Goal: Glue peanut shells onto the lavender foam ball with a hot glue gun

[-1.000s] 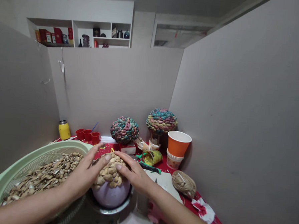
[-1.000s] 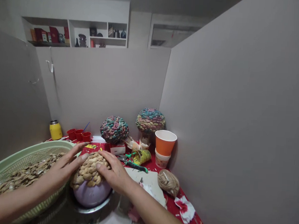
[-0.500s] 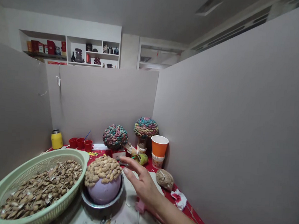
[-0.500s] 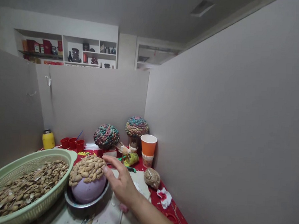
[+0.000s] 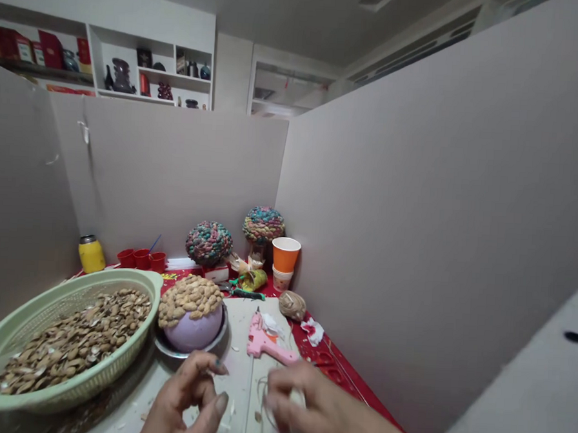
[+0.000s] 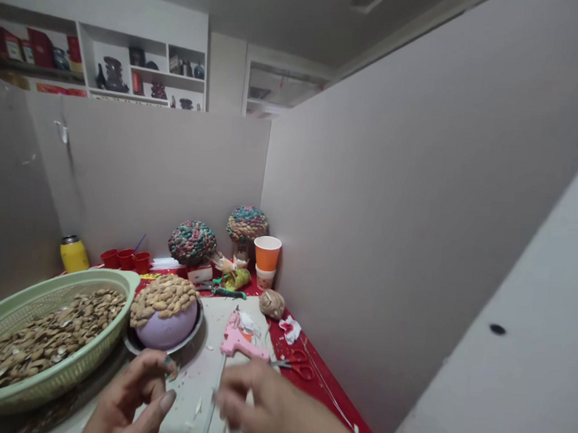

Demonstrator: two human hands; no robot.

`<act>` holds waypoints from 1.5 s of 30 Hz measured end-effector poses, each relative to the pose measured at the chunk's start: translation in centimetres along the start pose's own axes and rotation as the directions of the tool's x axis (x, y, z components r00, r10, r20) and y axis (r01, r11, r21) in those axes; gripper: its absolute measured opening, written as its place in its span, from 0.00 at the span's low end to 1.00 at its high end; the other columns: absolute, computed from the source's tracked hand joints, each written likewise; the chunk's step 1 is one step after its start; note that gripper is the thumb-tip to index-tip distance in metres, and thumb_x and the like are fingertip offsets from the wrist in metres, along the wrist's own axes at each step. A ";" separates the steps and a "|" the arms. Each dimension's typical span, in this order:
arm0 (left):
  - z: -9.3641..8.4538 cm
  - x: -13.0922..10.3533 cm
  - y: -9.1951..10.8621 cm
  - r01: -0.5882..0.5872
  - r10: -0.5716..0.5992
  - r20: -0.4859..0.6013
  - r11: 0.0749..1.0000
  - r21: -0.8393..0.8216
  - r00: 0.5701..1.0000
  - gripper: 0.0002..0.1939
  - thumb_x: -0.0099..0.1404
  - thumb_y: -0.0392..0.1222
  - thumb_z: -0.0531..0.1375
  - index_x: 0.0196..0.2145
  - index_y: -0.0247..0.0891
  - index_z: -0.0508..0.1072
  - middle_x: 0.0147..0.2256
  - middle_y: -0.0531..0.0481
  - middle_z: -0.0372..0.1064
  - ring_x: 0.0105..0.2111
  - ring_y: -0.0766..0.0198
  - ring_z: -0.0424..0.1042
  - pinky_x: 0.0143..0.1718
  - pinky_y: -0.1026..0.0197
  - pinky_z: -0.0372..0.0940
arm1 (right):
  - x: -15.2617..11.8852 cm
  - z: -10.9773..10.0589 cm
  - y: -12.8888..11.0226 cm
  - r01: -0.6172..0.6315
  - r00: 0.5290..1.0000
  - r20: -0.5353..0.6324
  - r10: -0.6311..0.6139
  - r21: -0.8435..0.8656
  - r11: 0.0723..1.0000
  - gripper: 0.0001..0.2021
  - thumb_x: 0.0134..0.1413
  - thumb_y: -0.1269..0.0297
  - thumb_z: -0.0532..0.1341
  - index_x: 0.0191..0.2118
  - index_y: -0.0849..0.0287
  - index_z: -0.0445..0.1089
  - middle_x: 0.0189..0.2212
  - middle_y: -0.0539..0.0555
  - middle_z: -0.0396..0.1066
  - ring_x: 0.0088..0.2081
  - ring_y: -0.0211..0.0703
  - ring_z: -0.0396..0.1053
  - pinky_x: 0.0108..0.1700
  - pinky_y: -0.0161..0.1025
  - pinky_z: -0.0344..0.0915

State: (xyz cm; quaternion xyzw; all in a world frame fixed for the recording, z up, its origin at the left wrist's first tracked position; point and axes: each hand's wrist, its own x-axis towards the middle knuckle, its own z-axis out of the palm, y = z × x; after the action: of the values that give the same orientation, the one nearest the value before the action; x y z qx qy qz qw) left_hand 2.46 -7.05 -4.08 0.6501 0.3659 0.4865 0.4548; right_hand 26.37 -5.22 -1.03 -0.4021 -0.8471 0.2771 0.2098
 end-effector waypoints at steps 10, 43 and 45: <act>-1.3 0.3 -5.3 -0.187 0.118 0.179 0.879 0.439 0.977 0.11 0.64 0.42 0.57 0.44 0.43 0.72 0.20 0.57 0.59 0.22 0.63 0.61 0.27 0.62 0.58 | 3.8 0.2 5.8 -0.307 0.945 -0.235 0.227 -0.398 0.865 0.08 0.56 0.61 0.61 0.36 0.60 0.71 0.36 0.58 0.71 0.38 0.51 0.69 0.38 0.41 0.59; -1.4 0.9 -7.4 -0.321 0.214 0.256 0.792 0.519 0.942 0.14 0.66 0.38 0.52 0.48 0.38 0.69 0.22 0.55 0.69 0.21 0.64 0.69 0.25 0.64 0.63 | 3.5 -0.6 5.5 0.075 0.831 -0.399 0.387 0.770 0.634 0.18 0.42 0.52 0.70 0.32 0.59 0.67 0.19 0.44 0.59 0.18 0.33 0.55 0.21 0.32 0.55; -1.3 0.9 -7.4 -0.307 0.207 0.246 0.810 0.499 0.947 0.13 0.66 0.37 0.53 0.47 0.38 0.70 0.22 0.55 0.69 0.21 0.64 0.69 0.25 0.64 0.63 | 4.1 0.8 5.5 0.041 0.856 -0.324 0.403 0.819 0.572 0.18 0.43 0.51 0.70 0.28 0.59 0.65 0.16 0.43 0.56 0.17 0.31 0.52 0.20 0.32 0.53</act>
State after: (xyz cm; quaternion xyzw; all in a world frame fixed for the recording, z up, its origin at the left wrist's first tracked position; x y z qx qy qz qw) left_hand 1.19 -3.56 -10.71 0.8349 0.3519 0.3628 0.2180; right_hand 26.59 0.68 -4.63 -0.4064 -0.5020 0.5407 0.5390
